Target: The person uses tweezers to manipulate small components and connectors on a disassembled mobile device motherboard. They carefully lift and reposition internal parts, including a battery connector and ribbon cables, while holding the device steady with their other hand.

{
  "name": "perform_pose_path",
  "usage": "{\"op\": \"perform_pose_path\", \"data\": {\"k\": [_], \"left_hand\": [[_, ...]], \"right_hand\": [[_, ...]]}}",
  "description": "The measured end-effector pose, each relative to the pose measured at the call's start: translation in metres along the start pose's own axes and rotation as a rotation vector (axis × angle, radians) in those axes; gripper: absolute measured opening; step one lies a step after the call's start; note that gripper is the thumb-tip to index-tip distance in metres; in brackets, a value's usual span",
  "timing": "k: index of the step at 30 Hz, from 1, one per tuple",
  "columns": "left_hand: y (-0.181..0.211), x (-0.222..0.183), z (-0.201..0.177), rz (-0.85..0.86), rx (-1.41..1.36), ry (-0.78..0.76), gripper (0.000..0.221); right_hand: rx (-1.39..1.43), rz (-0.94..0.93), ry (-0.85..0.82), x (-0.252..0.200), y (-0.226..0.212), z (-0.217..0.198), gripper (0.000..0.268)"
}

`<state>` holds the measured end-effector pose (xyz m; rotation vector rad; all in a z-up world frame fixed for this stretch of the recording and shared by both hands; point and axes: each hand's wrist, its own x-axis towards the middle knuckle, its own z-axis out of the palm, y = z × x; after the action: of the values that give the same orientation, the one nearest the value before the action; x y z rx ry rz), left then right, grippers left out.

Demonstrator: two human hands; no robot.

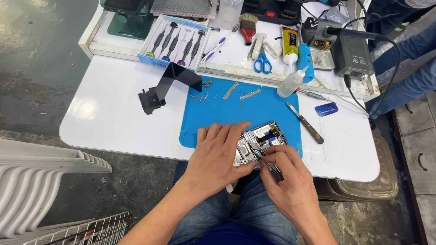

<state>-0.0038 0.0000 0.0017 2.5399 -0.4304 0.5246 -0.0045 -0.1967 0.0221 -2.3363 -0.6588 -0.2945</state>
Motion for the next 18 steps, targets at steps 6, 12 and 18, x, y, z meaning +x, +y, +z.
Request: {"op": "perform_pose_path", "data": {"k": [6,12,18], "left_hand": [[-0.001,0.001,-0.001,0.005,0.002,-0.021,0.08],[0.0,0.003,-0.004,-0.013,-0.031,-0.06,0.075],[0.001,0.003,-0.003,-0.009,0.008,-0.049,0.083]], "right_hand": [[-0.004,0.037,0.0,0.002,-0.001,0.002,0.004],[-0.021,0.028,-0.012,0.004,0.002,0.005,0.006],[0.01,-0.057,0.017,0.01,0.002,0.005,0.006]]}}
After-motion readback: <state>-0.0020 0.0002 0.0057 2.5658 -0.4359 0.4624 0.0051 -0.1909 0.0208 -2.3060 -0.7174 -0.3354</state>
